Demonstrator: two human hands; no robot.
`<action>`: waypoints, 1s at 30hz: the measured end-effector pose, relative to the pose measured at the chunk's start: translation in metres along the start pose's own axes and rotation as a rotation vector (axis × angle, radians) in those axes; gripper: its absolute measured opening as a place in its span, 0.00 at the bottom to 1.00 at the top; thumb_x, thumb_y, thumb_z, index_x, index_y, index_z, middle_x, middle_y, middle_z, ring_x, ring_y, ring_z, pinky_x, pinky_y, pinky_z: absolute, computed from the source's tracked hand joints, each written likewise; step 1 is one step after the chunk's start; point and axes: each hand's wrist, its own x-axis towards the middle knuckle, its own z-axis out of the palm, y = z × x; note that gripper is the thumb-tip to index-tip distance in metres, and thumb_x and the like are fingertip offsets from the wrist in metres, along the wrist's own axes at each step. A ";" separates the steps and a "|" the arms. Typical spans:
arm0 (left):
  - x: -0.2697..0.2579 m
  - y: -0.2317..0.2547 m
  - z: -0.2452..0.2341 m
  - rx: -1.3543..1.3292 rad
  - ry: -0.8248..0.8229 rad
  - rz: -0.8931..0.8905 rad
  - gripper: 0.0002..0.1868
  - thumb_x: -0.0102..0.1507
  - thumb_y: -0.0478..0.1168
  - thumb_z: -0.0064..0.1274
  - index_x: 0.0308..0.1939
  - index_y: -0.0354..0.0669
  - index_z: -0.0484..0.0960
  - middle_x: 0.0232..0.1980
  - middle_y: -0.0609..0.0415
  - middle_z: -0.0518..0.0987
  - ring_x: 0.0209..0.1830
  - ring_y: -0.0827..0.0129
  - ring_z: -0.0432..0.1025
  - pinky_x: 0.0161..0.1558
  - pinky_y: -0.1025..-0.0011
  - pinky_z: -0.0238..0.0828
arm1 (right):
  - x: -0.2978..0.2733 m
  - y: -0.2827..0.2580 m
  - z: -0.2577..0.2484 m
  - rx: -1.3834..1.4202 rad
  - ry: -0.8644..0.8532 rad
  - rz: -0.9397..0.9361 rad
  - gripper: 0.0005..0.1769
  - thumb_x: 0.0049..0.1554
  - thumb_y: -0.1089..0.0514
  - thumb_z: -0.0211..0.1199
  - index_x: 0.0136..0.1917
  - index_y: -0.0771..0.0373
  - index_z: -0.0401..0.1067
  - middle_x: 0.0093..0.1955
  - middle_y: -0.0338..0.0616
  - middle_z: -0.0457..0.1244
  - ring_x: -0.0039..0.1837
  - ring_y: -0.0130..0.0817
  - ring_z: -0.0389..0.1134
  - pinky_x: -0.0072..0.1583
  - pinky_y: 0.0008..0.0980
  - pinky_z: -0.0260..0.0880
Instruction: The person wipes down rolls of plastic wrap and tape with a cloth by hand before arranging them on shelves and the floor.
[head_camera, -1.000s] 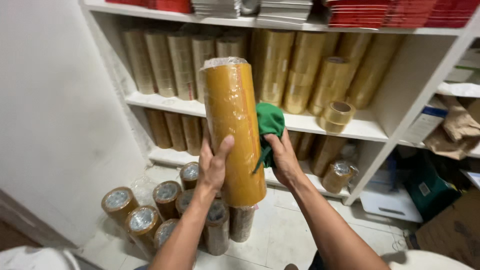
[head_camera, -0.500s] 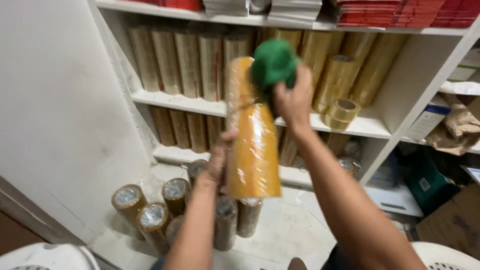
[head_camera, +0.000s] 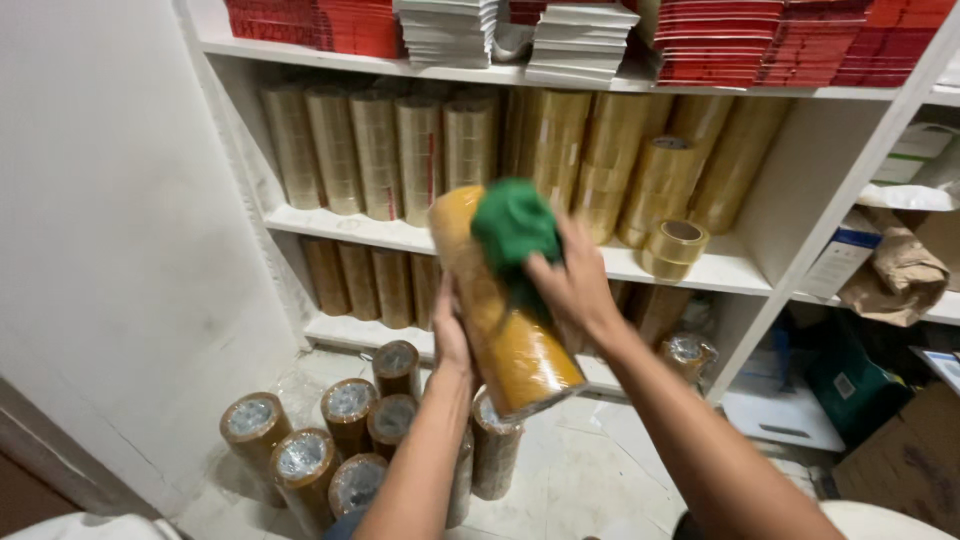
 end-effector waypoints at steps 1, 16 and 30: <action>0.009 -0.001 -0.012 -0.065 0.056 0.017 0.54 0.55 0.72 0.53 0.77 0.46 0.63 0.78 0.44 0.64 0.76 0.54 0.61 0.76 0.58 0.56 | -0.018 -0.002 -0.005 0.006 -0.081 0.071 0.31 0.48 0.48 0.65 0.65 0.56 0.70 0.52 0.59 0.62 0.57 0.63 0.67 0.60 0.60 0.66; 0.005 -0.007 -0.039 -0.100 -0.206 -0.224 0.47 0.54 0.71 0.56 0.67 0.44 0.77 0.65 0.43 0.78 0.59 0.52 0.75 0.63 0.52 0.71 | 0.071 -0.035 0.010 -0.018 0.291 0.083 0.23 0.53 0.46 0.64 0.60 0.54 0.68 0.61 0.58 0.54 0.65 0.60 0.62 0.65 0.54 0.65; -0.005 0.022 -0.036 -0.155 -0.047 0.044 0.46 0.55 0.69 0.55 0.70 0.47 0.73 0.69 0.45 0.76 0.64 0.55 0.73 0.67 0.56 0.69 | -0.070 -0.067 -0.064 0.290 -0.161 0.300 0.44 0.46 0.65 0.60 0.76 0.47 0.64 0.63 0.49 0.67 0.64 0.40 0.65 0.66 0.48 0.65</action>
